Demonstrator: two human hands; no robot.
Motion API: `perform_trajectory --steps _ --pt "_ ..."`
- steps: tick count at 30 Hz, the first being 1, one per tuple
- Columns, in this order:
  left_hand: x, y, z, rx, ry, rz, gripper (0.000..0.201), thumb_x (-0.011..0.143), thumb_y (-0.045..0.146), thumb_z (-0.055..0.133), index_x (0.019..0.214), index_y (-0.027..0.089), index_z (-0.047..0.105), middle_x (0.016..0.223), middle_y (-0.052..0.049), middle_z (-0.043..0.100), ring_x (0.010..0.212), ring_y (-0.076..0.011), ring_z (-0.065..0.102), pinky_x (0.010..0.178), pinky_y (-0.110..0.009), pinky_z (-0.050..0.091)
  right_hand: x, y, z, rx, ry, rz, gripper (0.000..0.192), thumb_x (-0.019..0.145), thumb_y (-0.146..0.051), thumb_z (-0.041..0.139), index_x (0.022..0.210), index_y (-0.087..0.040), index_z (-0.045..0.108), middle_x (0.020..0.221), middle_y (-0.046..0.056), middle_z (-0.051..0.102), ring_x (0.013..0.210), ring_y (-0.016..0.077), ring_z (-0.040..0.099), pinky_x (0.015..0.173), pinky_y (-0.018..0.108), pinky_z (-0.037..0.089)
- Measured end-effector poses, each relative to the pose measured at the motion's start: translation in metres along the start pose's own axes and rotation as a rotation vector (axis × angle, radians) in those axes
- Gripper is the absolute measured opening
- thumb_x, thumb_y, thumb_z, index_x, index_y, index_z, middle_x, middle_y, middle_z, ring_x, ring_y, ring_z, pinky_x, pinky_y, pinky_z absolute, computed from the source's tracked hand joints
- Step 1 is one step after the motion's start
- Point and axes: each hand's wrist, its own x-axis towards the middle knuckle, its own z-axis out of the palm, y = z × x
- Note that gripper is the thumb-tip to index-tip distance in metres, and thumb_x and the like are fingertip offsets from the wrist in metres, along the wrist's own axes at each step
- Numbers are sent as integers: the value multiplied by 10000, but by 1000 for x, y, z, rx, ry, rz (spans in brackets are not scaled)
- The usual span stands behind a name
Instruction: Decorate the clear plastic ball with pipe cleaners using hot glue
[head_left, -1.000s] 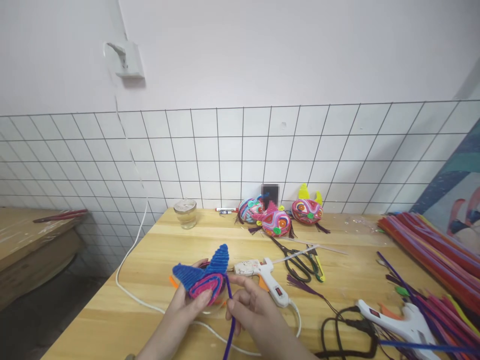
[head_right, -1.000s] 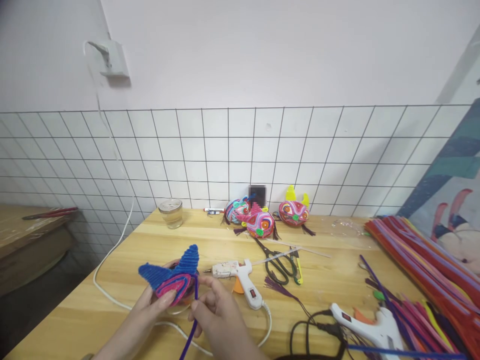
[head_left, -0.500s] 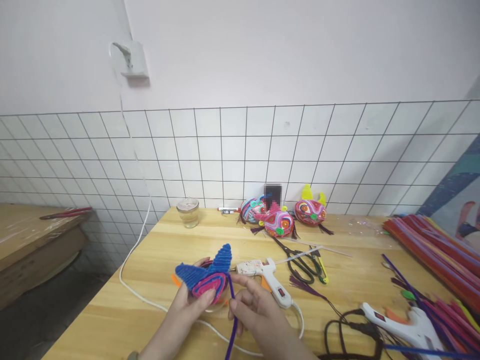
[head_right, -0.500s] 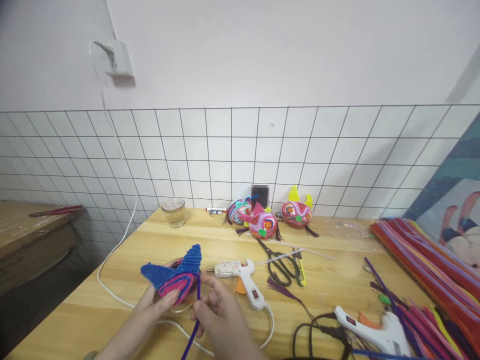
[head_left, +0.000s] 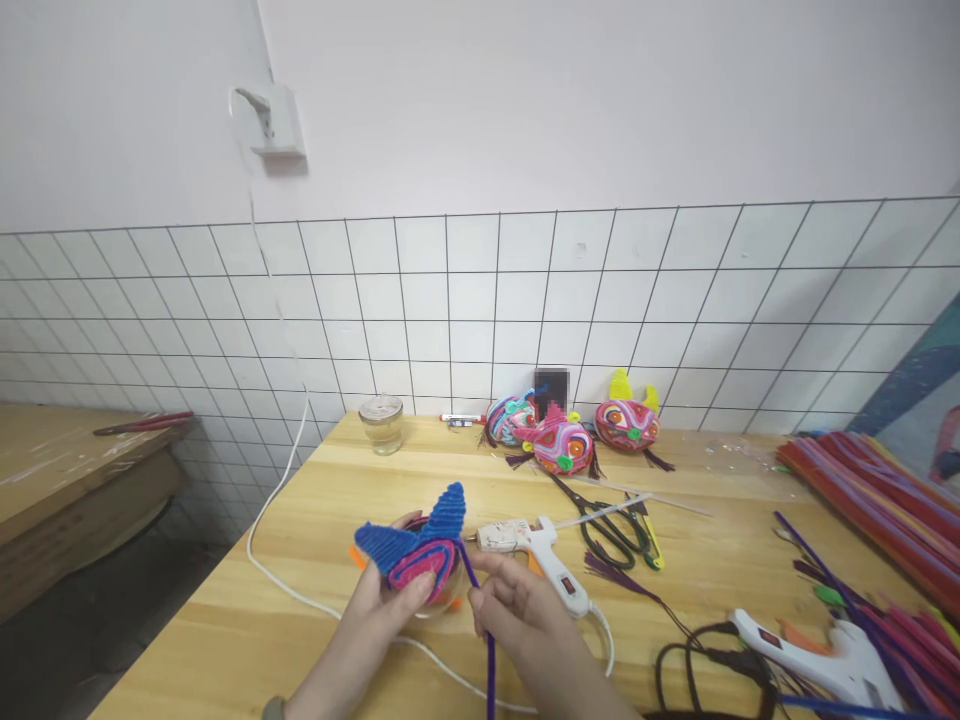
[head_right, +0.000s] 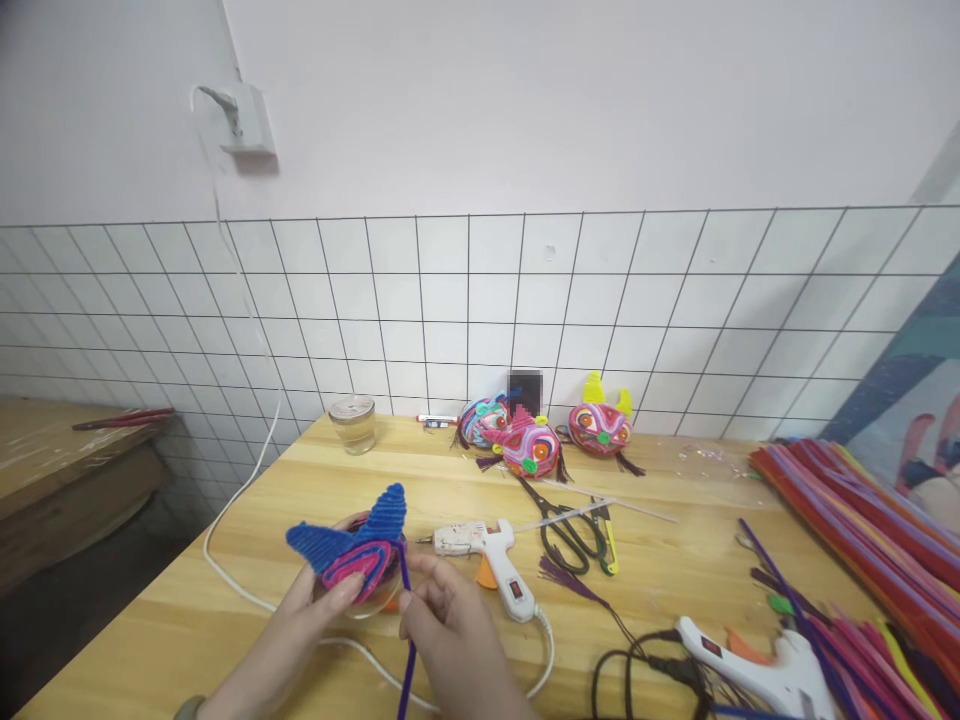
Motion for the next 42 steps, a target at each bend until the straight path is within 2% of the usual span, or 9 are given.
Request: perform_trajectory --steps 7,18,30,35,42 --pt "0 -2 -1 21 13 10 719 667 444 744 1302 211 501 1348 -126 563 1239 -325 502 1039 -411 405 0 0 0 13 -23 -2 453 729 -514 664 988 -143 644 489 -71 444 479 115 426 514 239 363" --pt "0 -2 -1 1 -30 -7 682 717 421 712 1321 210 476 1313 -122 594 1223 -309 522 1045 -428 397 -2 3 5 0 -1 42 654 742 -629 556 1119 -97 605 381 -119 328 345 77 287 385 201 237" --pt "-1 -7 -1 -60 2 -38 640 683 406 746 1254 207 538 1262 -113 641 1193 -312 555 1031 -428 413 -8 -11 4 -39 -44 41 646 751 -619 566 1141 -110 645 382 -107 312 370 77 259 392 205 238" --pt "-2 -8 2 -85 -7 -22 721 678 405 749 1315 210 474 1306 -129 602 1197 -320 548 1041 -445 402 -10 -8 5 -85 -97 18 637 792 -610 525 1191 -122 620 418 -80 367 392 92 319 408 213 272" --pt "-6 -7 6 -43 -22 1 735 723 433 707 1355 197 414 1367 -140 542 1259 -297 489 1061 -417 387 -13 -6 8 -138 -154 -86 621 864 -566 464 1308 -134 517 473 -80 320 416 104 319 416 229 312"
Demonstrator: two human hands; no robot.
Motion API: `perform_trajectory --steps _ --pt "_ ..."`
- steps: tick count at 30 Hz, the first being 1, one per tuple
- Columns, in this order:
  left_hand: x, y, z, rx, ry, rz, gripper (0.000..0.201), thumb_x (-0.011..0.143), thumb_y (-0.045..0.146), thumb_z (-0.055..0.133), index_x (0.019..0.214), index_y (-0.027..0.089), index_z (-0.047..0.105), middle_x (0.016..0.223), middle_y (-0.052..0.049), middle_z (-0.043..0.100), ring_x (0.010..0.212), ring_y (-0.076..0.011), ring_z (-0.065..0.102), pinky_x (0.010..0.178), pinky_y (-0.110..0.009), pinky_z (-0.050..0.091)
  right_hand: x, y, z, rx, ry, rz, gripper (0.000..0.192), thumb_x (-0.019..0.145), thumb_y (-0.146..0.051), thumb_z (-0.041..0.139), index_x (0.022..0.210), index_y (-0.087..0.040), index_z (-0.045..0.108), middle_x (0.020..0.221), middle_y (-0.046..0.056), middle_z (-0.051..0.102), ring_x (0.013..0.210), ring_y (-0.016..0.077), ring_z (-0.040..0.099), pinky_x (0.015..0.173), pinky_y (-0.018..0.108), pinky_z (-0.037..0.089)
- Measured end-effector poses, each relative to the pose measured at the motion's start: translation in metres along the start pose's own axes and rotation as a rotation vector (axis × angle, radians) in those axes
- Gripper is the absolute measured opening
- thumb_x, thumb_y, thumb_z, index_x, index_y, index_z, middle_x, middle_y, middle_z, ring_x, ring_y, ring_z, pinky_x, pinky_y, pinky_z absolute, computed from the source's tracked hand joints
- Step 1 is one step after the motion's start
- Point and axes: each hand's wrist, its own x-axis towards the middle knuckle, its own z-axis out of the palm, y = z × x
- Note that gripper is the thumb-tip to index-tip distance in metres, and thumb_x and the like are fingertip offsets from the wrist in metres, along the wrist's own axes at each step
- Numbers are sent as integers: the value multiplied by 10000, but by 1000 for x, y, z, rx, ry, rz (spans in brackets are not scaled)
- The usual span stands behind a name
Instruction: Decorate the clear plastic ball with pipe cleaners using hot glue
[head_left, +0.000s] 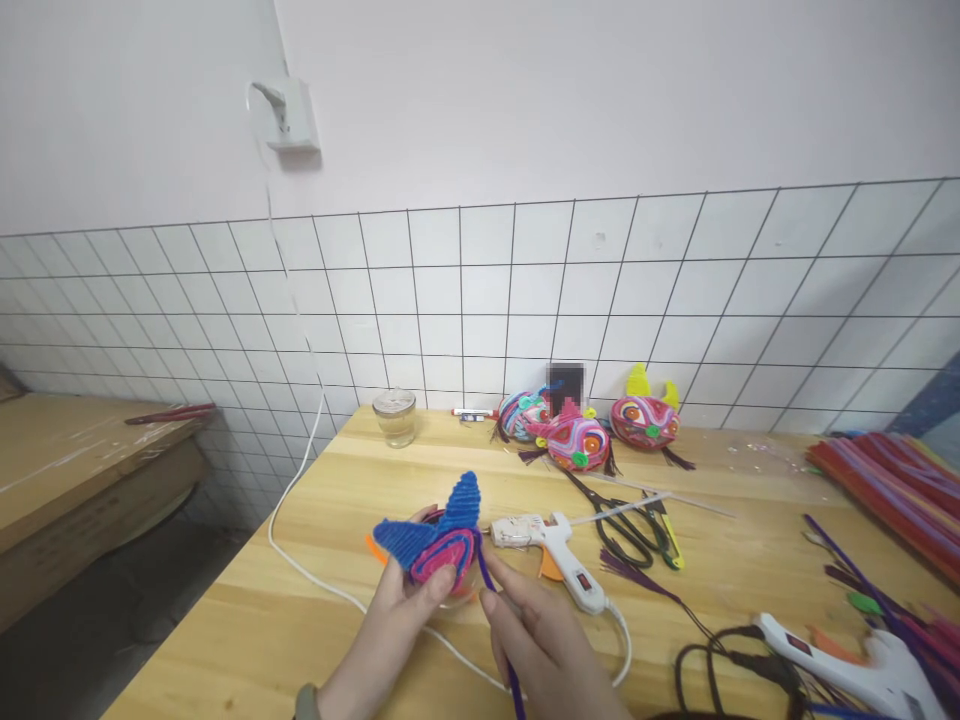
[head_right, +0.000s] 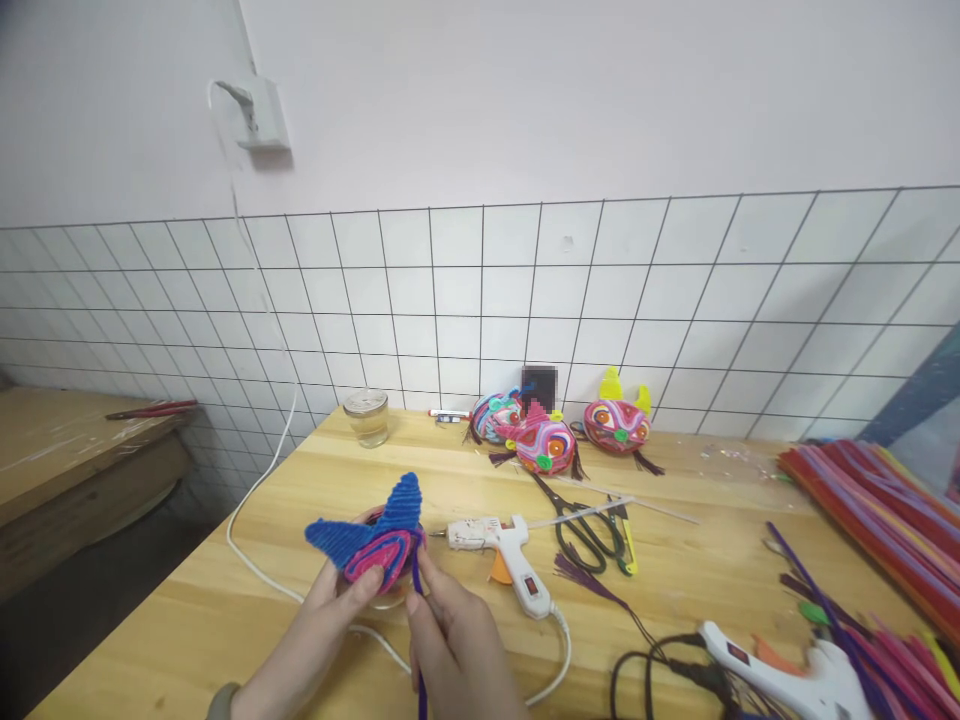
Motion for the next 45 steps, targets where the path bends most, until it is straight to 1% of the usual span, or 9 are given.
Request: perform_trajectory --steps 4,12,19,23,27,31,36,41,45 --pt "-1 -3 2 5 10 2 749 713 465 703 1351 194 419 1353 -142 557 1262 -303 486 1064 -417 382 -1 0 -1 -41 0 -35 600 885 -552 450 1323 -145 507 518 -62 359 446 110 353 439 232 340" --pt "0 -8 2 5 31 11 709 704 492 701 1299 176 481 1321 -152 580 1251 -321 490 1084 -456 339 -2 4 -7 -315 25 -141 506 939 -487 382 1270 -165 590 494 -12 514 464 144 456 499 261 391" --pt "1 -9 1 -76 -2 -30 504 752 483 660 1147 175 602 1323 -143 584 1231 -325 509 1068 -483 350 -2 19 -6 -551 119 -316 460 962 -392 355 1263 -145 601 507 22 544 472 178 505 518 295 394" --pt "1 -9 3 -104 24 -35 465 729 489 681 1076 181 644 1268 -135 629 1209 -333 528 1061 -482 355 -2 26 -4 -663 139 -377 464 965 -366 346 1288 -125 577 523 38 561 472 183 511 503 294 396" --pt "1 -10 5 -115 47 -41 490 706 494 700 1077 179 639 1212 -140 662 1173 -343 555 1046 -506 359 -4 26 -2 -735 177 -427 513 975 -393 284 1290 -101 564 571 63 608 485 184 530 487 283 418" --pt "1 -10 6 -137 39 -36 470 723 484 692 1083 189 627 1249 -127 642 1201 -324 536 1058 -488 348 -5 23 -1 -821 180 -504 561 992 -389 197 1272 -71 564 564 63 627 474 180 571 470 266 434" --pt "0 -10 7 -159 21 -46 482 736 494 674 1090 171 623 1253 -142 638 1179 -325 553 1033 -477 375 -4 19 0 -918 218 -572 621 1002 -377 133 1222 3 572 571 95 670 508 212 653 474 280 480" --pt "0 -13 7 -164 28 -56 512 753 484 664 1142 158 598 1237 -155 645 1165 -325 561 1030 -485 372 -5 13 -2 -973 217 -633 508 1006 -340 207 1224 -54 566 619 81 715 528 200 686 487 255 514" --pt "0 -12 8 -173 34 -64 517 740 492 673 1133 164 602 1259 -152 632 1206 -324 528 1058 -486 336 -4 19 -2 -1005 237 -673 484 1009 -352 211 1206 -86 564 603 63 706 511 192 677 483 249 516"
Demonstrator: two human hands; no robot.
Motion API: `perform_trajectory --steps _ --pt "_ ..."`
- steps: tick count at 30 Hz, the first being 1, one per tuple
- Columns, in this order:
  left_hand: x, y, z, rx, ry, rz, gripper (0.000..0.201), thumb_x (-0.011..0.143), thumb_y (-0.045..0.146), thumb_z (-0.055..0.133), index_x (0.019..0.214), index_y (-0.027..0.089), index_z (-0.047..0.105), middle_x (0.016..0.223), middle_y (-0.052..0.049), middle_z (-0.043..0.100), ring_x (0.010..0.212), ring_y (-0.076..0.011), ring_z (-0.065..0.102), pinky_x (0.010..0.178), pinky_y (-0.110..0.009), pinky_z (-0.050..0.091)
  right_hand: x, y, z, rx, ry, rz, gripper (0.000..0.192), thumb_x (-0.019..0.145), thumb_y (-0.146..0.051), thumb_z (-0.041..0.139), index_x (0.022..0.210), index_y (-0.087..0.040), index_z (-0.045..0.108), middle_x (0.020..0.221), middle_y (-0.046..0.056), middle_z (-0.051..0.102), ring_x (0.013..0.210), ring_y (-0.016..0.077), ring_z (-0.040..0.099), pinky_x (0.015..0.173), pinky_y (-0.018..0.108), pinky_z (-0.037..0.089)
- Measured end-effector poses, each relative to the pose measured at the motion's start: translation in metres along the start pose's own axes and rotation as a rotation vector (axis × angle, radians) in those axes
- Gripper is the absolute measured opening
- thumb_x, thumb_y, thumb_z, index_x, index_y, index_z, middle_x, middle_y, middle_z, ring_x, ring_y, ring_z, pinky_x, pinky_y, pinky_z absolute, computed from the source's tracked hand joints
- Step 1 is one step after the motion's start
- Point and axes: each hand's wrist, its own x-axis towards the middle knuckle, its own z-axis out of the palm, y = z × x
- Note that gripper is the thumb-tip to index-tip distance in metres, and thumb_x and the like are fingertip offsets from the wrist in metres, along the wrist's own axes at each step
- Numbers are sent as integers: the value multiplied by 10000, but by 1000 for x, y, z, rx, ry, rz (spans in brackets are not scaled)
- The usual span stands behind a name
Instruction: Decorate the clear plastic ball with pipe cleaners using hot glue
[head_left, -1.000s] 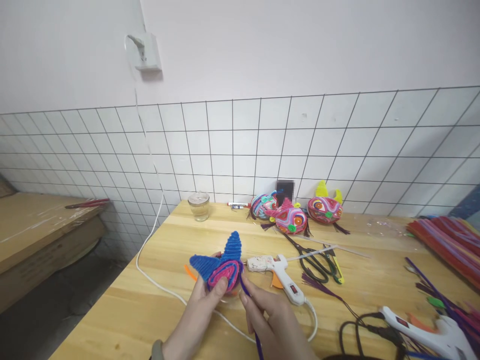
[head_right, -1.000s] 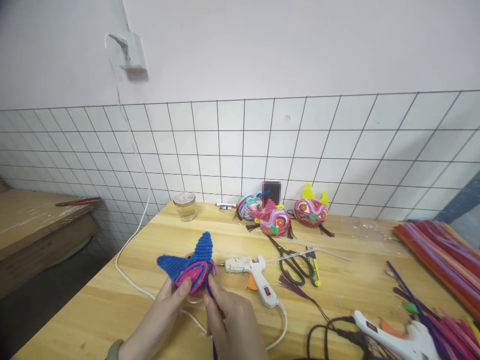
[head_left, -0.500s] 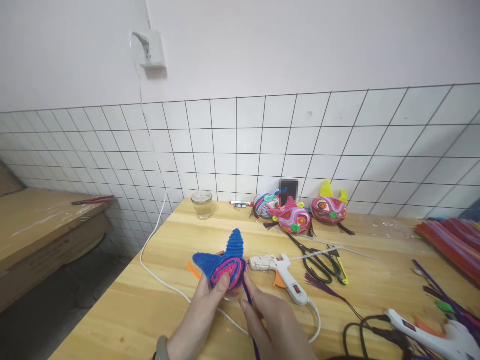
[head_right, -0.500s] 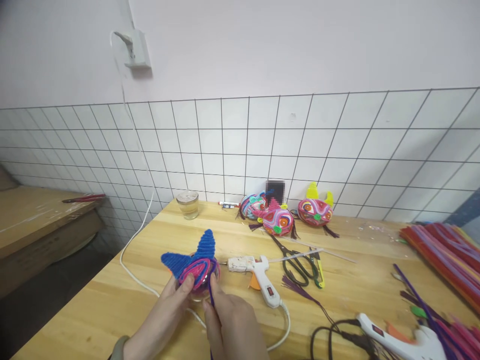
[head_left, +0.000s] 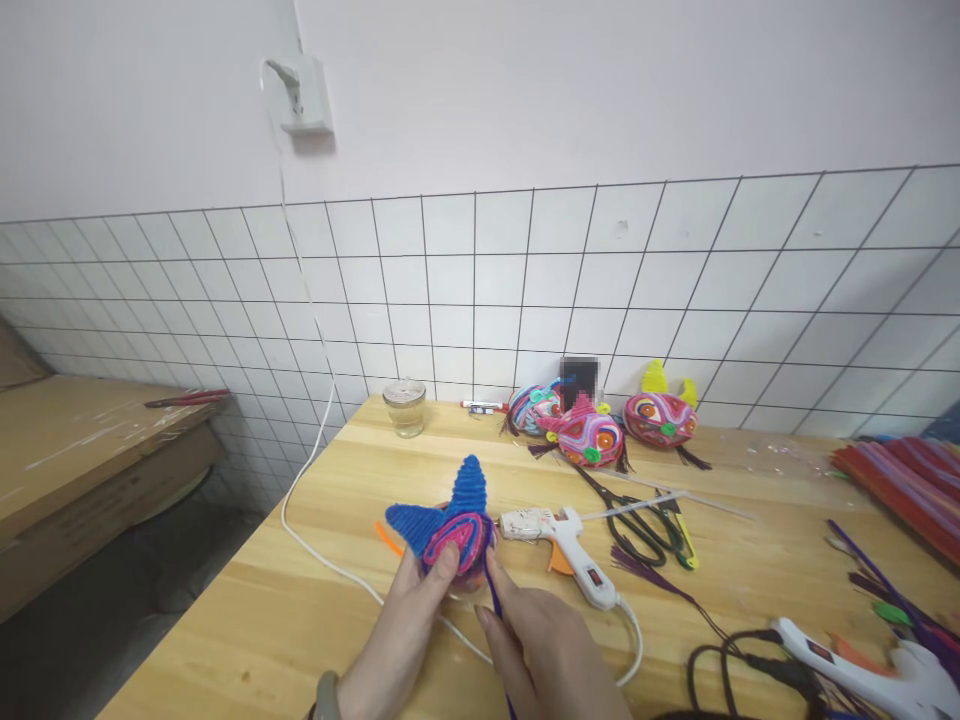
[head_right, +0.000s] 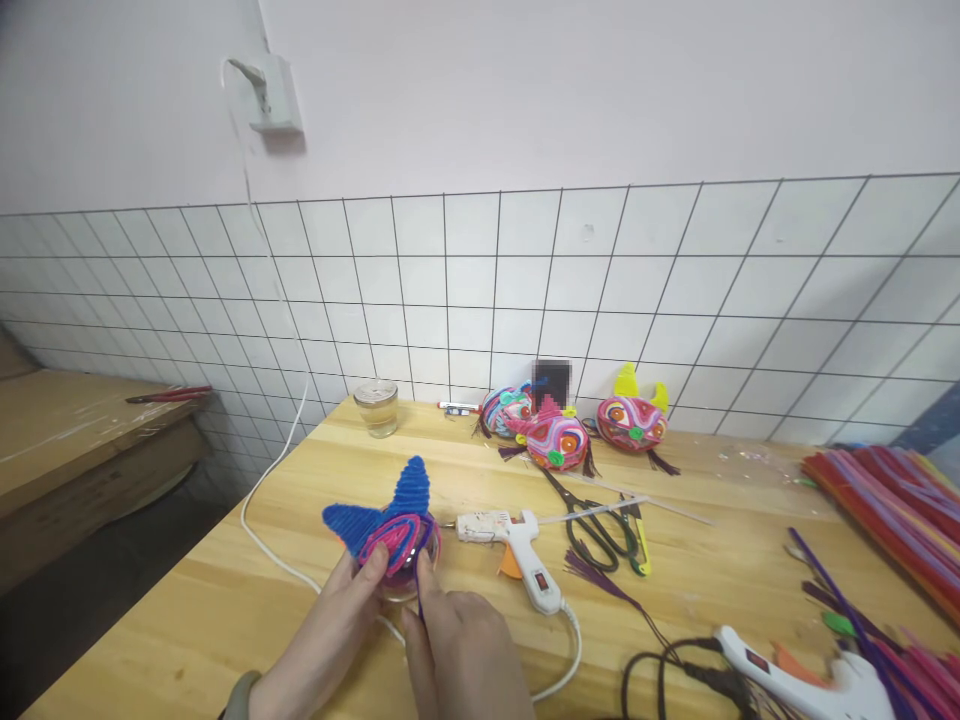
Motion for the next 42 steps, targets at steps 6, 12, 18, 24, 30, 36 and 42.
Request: perform_trajectory --steps 6,12,18,24,30,36,42 --pt "0 0 0 -24 12 2 517 737 490 676 1127 157 606 1279 -160 615 1217 -328 517 1069 -483 326 -6 -1 15 -64 147 -3 512 1013 -367 140 1179 -101 544 542 44 665 459 188 647 446 253 480" --pt "1 -2 -1 -29 12 -9 493 758 477 660 1135 164 610 1246 -150 639 1202 -318 529 1068 -474 323 0 -3 3 -105 63 -97 454 1019 -319 155 1188 -78 501 540 27 662 447 174 648 421 238 471" --pt "0 3 3 -74 3 -26 464 750 466 673 1101 165 633 1179 -140 678 1153 -307 569 1039 -451 363 0 -3 1 -126 101 -127 411 1018 -287 178 1174 -89 502 537 23 646 444 167 632 437 242 463" --pt "-2 9 6 -105 -14 -57 481 730 479 688 1086 160 642 1132 -148 696 1054 -307 623 932 -436 445 3 -1 -1 -93 123 -176 364 1018 -246 240 1119 -92 553 537 8 633 447 146 608 454 237 426" --pt "-3 10 6 -112 -22 -96 475 737 487 678 1084 164 642 1120 -151 699 1000 -298 643 826 -401 484 1 4 0 -126 100 -214 304 990 -160 322 1078 -78 600 532 0 614 463 138 591 477 246 401" --pt "-1 11 6 -97 -31 -117 495 737 493 676 1101 161 632 1148 -160 685 1039 -311 625 831 -407 474 3 3 0 -180 113 -247 314 991 -140 303 1053 -62 600 514 -5 599 437 140 572 448 262 381" --pt "-1 9 5 -99 -40 -119 463 773 482 643 1102 157 620 1144 -159 685 1020 -298 631 812 -392 477 4 2 2 -256 161 -276 325 1002 -144 278 1044 -84 595 494 -20 580 422 131 547 455 268 352"
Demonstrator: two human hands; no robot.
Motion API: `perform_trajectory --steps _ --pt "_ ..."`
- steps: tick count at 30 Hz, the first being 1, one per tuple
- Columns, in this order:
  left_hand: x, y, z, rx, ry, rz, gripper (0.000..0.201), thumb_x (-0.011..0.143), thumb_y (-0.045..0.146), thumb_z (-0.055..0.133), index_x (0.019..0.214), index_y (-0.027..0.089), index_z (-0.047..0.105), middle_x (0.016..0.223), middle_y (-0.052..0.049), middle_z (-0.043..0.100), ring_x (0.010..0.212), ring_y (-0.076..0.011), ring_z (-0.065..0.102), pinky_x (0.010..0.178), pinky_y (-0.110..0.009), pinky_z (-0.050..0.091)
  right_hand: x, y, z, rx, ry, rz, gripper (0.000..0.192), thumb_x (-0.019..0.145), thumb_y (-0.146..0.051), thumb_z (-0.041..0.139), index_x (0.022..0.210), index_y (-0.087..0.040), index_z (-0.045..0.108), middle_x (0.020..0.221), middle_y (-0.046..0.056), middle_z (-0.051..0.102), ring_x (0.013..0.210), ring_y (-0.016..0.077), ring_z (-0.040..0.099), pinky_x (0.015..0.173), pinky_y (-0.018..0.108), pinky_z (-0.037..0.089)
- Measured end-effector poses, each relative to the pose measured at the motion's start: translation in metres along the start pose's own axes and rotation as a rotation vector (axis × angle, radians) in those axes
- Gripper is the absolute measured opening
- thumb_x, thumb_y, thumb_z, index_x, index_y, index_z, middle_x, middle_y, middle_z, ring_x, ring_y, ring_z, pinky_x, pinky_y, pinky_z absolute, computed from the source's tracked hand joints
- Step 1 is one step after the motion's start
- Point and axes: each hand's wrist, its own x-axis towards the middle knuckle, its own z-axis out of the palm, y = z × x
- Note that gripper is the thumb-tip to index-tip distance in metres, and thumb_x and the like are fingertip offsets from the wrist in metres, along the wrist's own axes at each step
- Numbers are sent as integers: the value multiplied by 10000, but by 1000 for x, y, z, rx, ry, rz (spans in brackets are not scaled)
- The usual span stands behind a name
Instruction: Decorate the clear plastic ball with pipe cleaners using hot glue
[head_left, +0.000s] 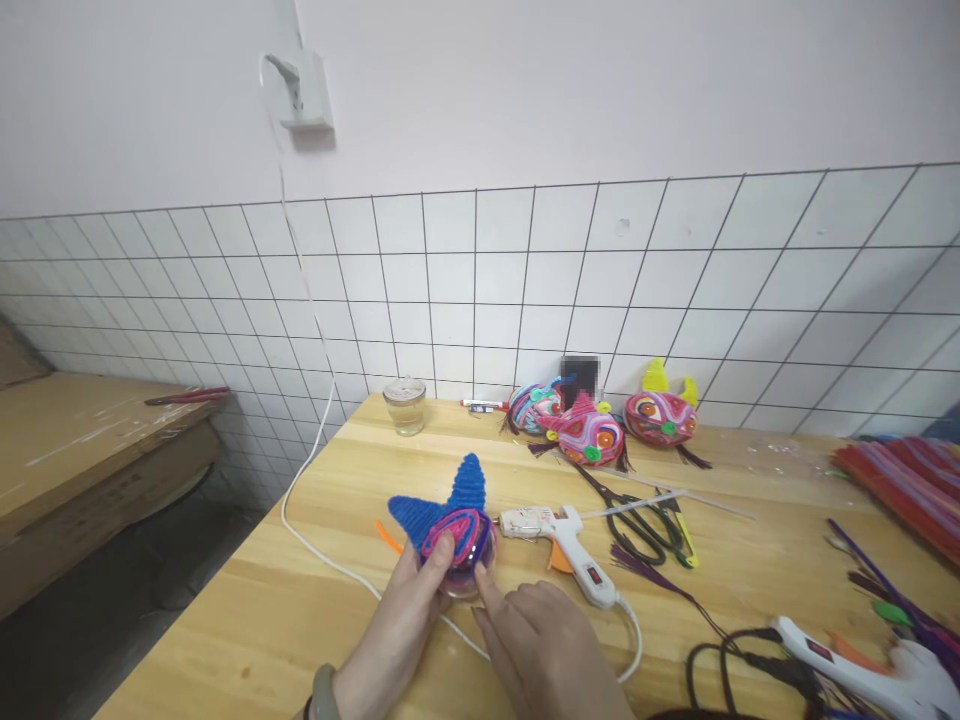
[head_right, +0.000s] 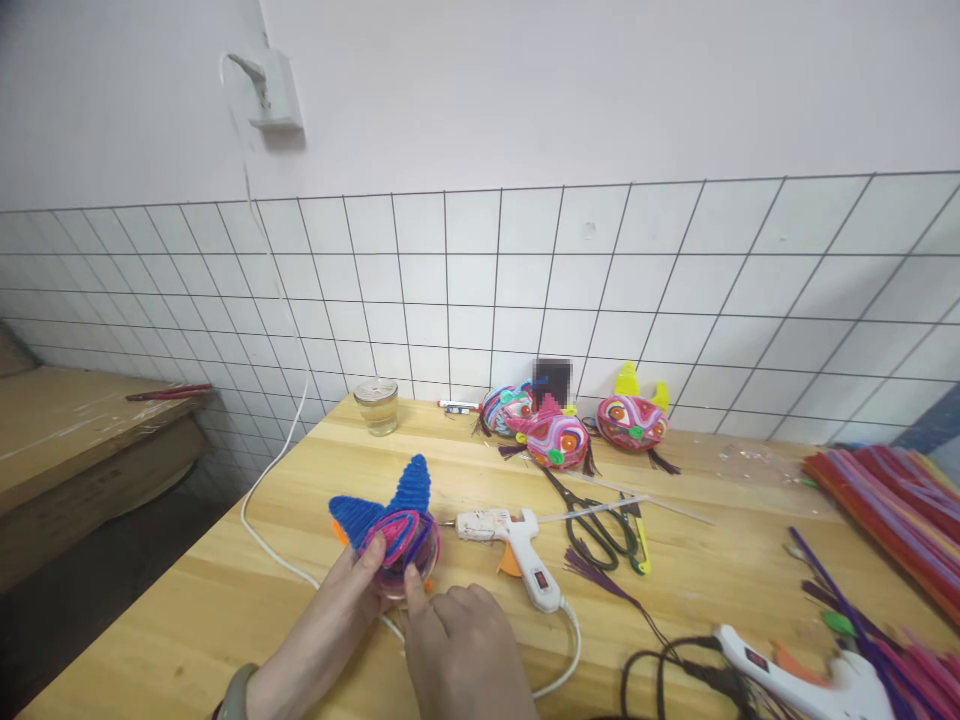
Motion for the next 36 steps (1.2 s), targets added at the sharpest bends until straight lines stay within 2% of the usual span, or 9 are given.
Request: perform_trajectory --steps 7,20,26,36 --pt "0 -1 -2 -6 -13 -11 402 819 450 600 1096 159 620 1118 -141 696 975 -256 644 832 -372 473 0 1 2 -18 -1 -28 293 981 -108 318 1034 -46 600 492 -14 574 413 140 544 460 278 336" --pt "0 0 0 -7 8 -16 410 787 482 622 1058 174 643 1087 -131 708 918 -260 658 787 -368 480 -5 -2 6 -146 -24 -63 342 978 -92 261 1053 -35 589 469 -11 570 376 141 538 444 297 319" --pt "-1 -1 -1 -14 -8 -17 409 806 474 603 1090 182 635 1121 -132 696 974 -263 641 820 -373 466 -5 -4 8 -152 -26 -43 333 972 -82 248 1058 -26 565 454 -12 568 365 155 543 430 304 321" --pt "1 0 -1 12 8 -23 422 811 473 596 1115 183 626 1141 -127 689 908 -234 650 782 -349 485 -5 -3 7 -140 -27 -56 343 976 -88 259 1043 -39 591 460 -13 568 370 142 537 444 297 326"
